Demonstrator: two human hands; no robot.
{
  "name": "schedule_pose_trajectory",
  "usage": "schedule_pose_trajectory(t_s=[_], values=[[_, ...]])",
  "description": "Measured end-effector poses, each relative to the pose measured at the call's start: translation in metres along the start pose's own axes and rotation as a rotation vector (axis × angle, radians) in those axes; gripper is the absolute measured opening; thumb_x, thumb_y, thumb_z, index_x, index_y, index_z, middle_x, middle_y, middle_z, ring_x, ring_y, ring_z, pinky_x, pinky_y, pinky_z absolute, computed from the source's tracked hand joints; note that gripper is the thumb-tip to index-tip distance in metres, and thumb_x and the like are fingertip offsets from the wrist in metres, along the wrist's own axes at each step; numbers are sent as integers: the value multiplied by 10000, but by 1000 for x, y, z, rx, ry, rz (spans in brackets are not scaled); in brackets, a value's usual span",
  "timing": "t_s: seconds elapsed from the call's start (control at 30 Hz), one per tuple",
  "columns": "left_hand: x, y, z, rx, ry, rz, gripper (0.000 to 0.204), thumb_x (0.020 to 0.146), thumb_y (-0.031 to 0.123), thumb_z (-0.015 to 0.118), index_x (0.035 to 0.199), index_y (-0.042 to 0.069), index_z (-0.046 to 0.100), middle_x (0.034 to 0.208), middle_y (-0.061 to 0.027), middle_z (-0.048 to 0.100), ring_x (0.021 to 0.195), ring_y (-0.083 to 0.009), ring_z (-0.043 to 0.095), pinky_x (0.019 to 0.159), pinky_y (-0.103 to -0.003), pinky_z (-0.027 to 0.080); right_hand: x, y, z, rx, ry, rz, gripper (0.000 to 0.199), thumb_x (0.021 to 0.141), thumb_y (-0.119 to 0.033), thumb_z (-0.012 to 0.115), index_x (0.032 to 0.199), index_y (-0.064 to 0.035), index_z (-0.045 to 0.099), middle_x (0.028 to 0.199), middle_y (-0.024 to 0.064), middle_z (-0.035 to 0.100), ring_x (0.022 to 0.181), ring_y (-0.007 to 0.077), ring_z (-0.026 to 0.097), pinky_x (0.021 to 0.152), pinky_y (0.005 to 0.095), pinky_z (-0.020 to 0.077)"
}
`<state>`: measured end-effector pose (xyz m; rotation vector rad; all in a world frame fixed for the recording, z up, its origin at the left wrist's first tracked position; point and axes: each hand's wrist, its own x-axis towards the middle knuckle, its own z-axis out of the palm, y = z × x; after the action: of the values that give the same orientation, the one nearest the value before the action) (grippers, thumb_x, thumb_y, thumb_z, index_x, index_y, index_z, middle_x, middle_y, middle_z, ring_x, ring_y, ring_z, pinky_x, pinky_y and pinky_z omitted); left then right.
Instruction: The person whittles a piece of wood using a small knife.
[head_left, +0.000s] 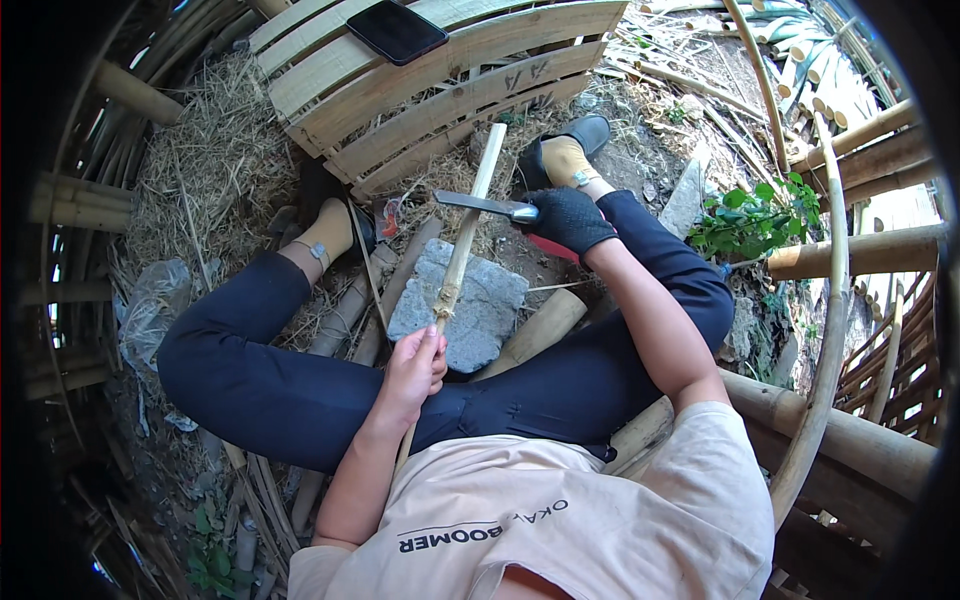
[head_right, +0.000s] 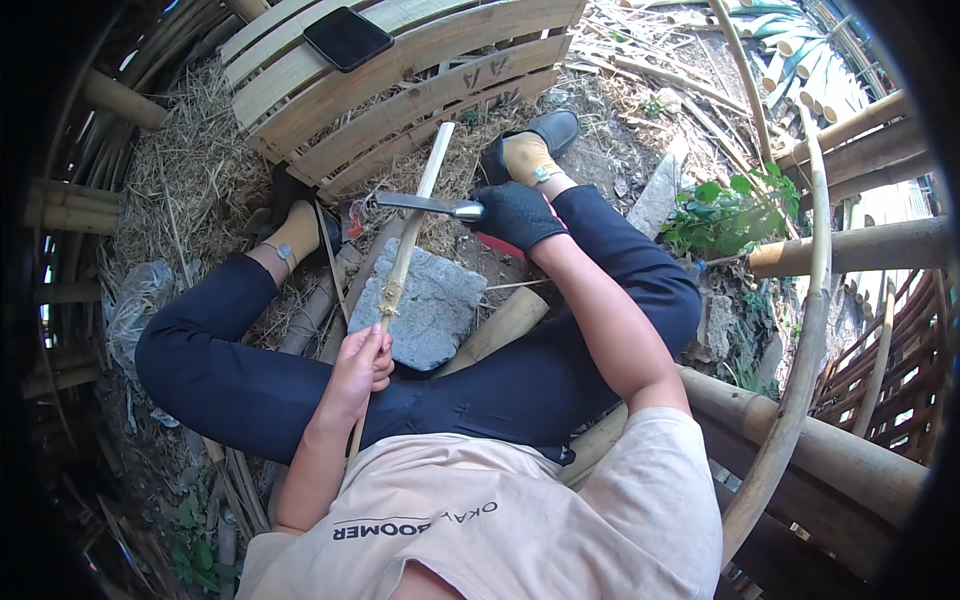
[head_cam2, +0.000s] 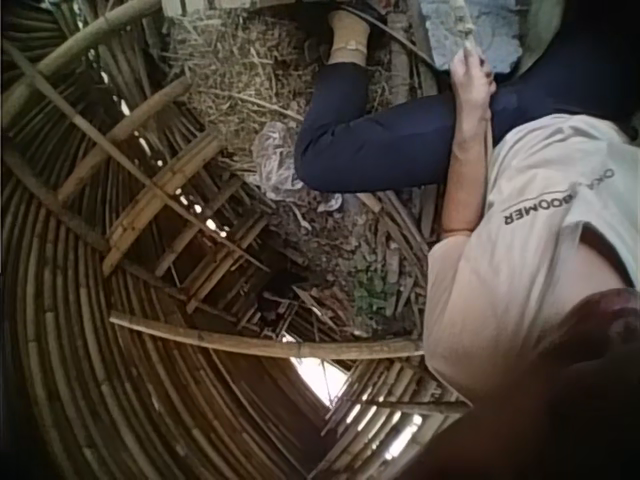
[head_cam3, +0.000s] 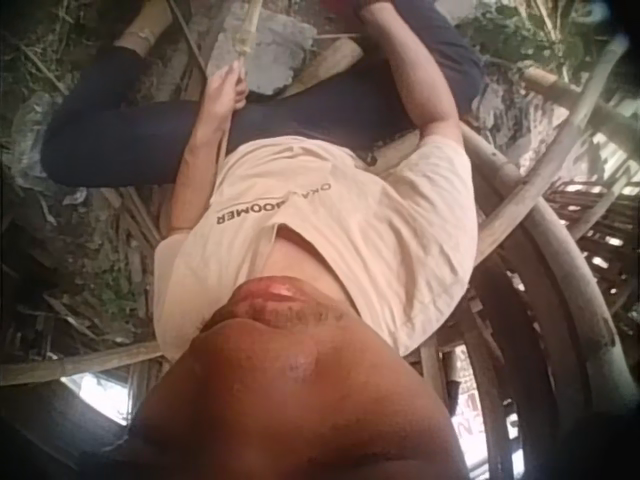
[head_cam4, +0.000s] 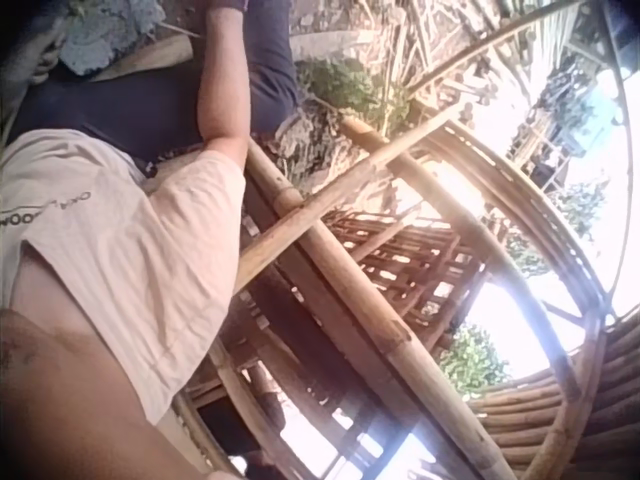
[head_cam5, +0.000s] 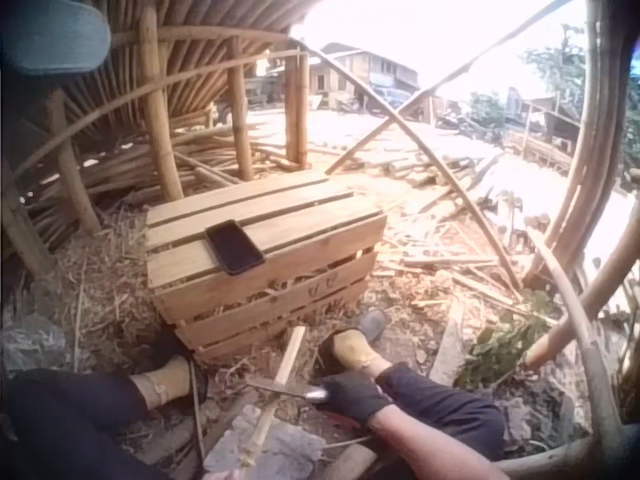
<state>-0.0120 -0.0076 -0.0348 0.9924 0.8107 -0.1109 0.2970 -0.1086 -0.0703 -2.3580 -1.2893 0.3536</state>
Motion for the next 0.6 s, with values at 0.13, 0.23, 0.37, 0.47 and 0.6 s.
schedule_pose_trajectory(t_s=[0.13, 0.23, 0.37, 0.47, 0.6], values=[[1, 2, -4, -85, -75, -61, 319, 1084, 359, 413, 863, 135, 469, 598, 93, 326, 461, -2, 247, 397, -183, 181, -10, -18, 2, -89, -64, -207, 129, 797, -251, 685, 876, -163, 736, 808, 136, 715, 797, 346, 704, 745, 454, 562], [-1, 9, -7, -153, -129, -123, 313, 1082, 352, 419, 860, 136, 465, 606, 88, 332, 473, -2, 256, 400, -176, 186, -11, -28, -7, -144, -80, -183, 112, 791, -241, 688, 859, -160, 726, 787, 132, 710, 780, 346, 703, 727, 461, 561], [-7, 18, 3, -184, -121, -185, 310, 1088, 350, 397, 865, 141, 452, 614, 77, 324, 495, -8, 254, 405, -173, 190, -17, -24, -10, -116, -8, -206, 97, 789, -244, 695, 853, -175, 720, 762, 112, 706, 761, 328, 707, 700, 459, 558], [-6, 15, -3, -151, -282, -195, 314, 1095, 361, 365, 884, 144, 452, 610, 75, 306, 504, -17, 241, 409, -175, 188, -17, -22, -11, -111, 33, -223, 93, 787, -253, 702, 847, -184, 718, 750, 102, 703, 752, 316, 708, 685, 451, 556], [-8, 18, -3, -157, -322, -197, 334, 1101, 381, 335, 902, 141, 456, 609, 76, 292, 505, -23, 225, 413, -179, 187, -16, -22, -12, -133, 46, -229, 88, 782, -258, 710, 837, -189, 714, 745, 94, 703, 748, 307, 710, 675, 440, 555]])
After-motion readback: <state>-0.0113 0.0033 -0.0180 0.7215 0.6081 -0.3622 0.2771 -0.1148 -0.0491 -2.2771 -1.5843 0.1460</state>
